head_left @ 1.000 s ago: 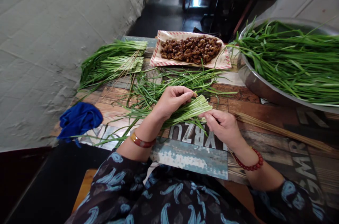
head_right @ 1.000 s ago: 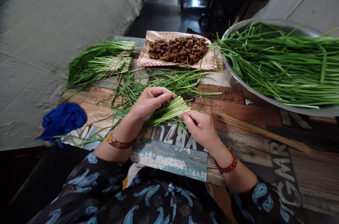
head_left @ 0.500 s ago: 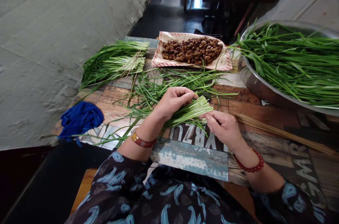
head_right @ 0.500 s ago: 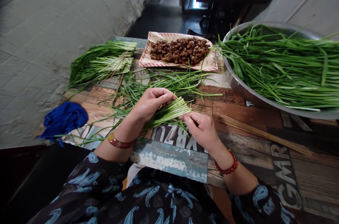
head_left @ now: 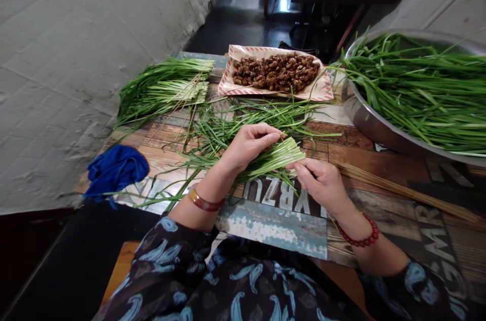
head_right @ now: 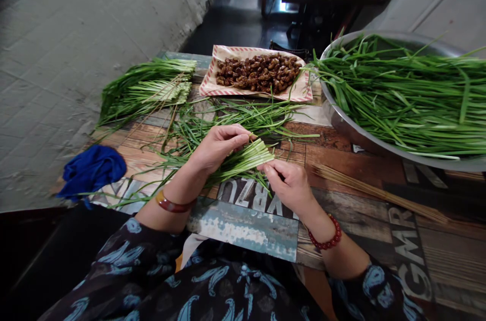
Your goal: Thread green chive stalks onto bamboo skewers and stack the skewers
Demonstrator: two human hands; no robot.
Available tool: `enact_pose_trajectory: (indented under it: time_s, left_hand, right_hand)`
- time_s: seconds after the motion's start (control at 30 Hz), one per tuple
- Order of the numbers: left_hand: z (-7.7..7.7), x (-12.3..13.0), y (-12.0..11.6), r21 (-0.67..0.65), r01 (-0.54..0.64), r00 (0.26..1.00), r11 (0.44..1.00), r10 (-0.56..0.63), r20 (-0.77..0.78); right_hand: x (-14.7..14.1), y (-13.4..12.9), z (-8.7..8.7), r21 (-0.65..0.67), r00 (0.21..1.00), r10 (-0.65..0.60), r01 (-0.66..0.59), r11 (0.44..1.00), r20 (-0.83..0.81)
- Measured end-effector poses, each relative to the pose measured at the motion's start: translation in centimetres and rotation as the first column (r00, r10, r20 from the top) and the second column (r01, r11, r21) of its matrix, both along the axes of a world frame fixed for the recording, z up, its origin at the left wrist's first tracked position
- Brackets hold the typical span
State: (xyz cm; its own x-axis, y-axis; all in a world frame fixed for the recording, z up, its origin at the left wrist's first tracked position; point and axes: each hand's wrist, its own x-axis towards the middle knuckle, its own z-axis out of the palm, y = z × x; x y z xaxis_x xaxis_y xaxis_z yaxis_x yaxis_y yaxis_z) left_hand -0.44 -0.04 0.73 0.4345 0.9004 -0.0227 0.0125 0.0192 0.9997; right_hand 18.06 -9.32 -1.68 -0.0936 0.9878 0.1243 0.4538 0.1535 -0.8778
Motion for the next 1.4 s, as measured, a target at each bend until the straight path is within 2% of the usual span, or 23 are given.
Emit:
enact_pose_trajectory:
  time_s: [0.1, 0.2, 0.33, 0.43, 0.57, 0.67, 0.77, 0.87, 0.97, 1.0, 1.03, 1.1, 1.13, 1.17, 1.2, 1.23, 1.33, 1.4]
  left_hand:
    - [0.2, -0.3, 0.1, 0.044, 0.052, 0.998, 0.998, -0.050, -0.046]
    - [0.2, -0.4, 0.1, 0.004, 0.049, 0.998, 0.999, -0.048, -0.041]
    - [-0.1, -0.1, 0.1, -0.084, -0.060, 0.998, 0.995, 0.061, 0.008]
    - [-0.2, -0.2, 0.5, -0.072, -0.150, 0.987, 0.986, 0.153, 0.053]
    - [0.1, -1.4, 1.5, -0.055, -0.316, 0.933, 0.947, 0.321, 0.165]
    - [0.7, -2.8, 2.3, -0.107, -0.337, 0.906, 0.936, 0.353, 0.235]
    - [1.2, -3.5, 2.5, -0.120, -0.366, 0.891, 0.923, 0.385, 0.239]
    - [1.4, -3.5, 2.1, 0.003, -0.473, 0.861, 0.881, 0.462, 0.211]
    - [1.6, -3.0, 1.5, 0.280, -0.587, 0.810, 0.760, 0.554, 0.194]
    - [1.6, -2.8, 1.3, 0.379, -0.575, 0.813, 0.725, 0.556, 0.172]
    - [1.6, -2.6, 1.2, 0.469, -0.518, 0.840, 0.715, 0.528, 0.123]
    - [1.3, -2.2, 1.1, 0.578, -0.265, 0.928, 0.772, 0.367, -0.066]
    - [1.0, -2.1, 1.2, 0.583, -0.118, 0.949, 0.804, 0.265, -0.173]
    - [0.6, -1.9, 1.3, 0.563, 0.000, 0.948, 0.826, 0.178, -0.262]
    - [0.2, -1.8, 1.5, 0.537, 0.067, 0.939, 0.841, 0.130, -0.319]
    - [-0.2, -1.7, 1.8, 0.519, 0.079, 0.931, 0.851, 0.123, -0.345]
    - [-0.9, -1.8, 2.6, 0.502, -0.040, 0.914, 0.864, 0.234, -0.331]
    - [-0.8, -1.9, 3.1, 0.496, -0.076, 0.896, 0.865, 0.278, -0.347]
  right_hand:
    - [0.0, 0.0, 0.0, 0.004, 1.000, -0.005, 0.005, 1.000, -0.002]
    - [0.0, 0.0, -0.1, 0.005, 1.000, -0.007, 0.007, 1.000, 0.001]
    - [0.0, 0.0, -0.1, 0.005, 1.000, -0.007, 0.007, 1.000, 0.003]
    - [0.1, 0.0, -0.2, 0.006, 1.000, -0.003, 0.003, 1.000, -0.006]
    - [0.2, -0.2, -0.4, -0.008, 1.000, -0.008, 0.008, 1.000, -0.007]
    - [0.2, -0.4, -0.5, -0.021, 1.000, -0.018, 0.017, 1.000, -0.012]
    - [0.3, -0.5, -0.6, -0.034, 1.000, -0.018, 0.017, 0.999, -0.019]
    - [0.3, -0.6, -0.6, -0.031, 1.000, -0.018, 0.018, 0.999, -0.019]
    - [0.2, -0.5, -0.5, -0.019, 1.000, -0.017, 0.017, 1.000, -0.011]
    - [0.2, -0.5, -0.5, -0.012, 1.000, -0.014, 0.014, 1.000, -0.007]
    - [0.2, -0.5, -0.4, -0.005, 1.000, -0.011, 0.011, 1.000, -0.002]
    - [0.1, -0.4, -0.2, 0.009, 1.000, -0.005, 0.005, 1.000, 0.006]
    - [0.1, -0.4, -0.1, 0.014, 1.000, -0.003, 0.002, 1.000, 0.007]
    - [0.0, -0.4, -0.1, 0.019, 1.000, -0.002, 0.002, 1.000, 0.005]
    - [0.0, -0.4, 0.0, 0.023, 1.000, 0.001, -0.001, 1.000, 0.002]
    - [-0.1, -0.3, 0.1, 0.026, 1.000, 0.004, -0.004, 1.000, 0.001]
    - [-0.1, -0.2, 0.3, 0.047, 1.000, 0.010, -0.010, 0.999, 0.002]
    - [-0.2, -0.1, 0.4, 0.067, 1.000, 0.008, -0.008, 0.998, 0.000]
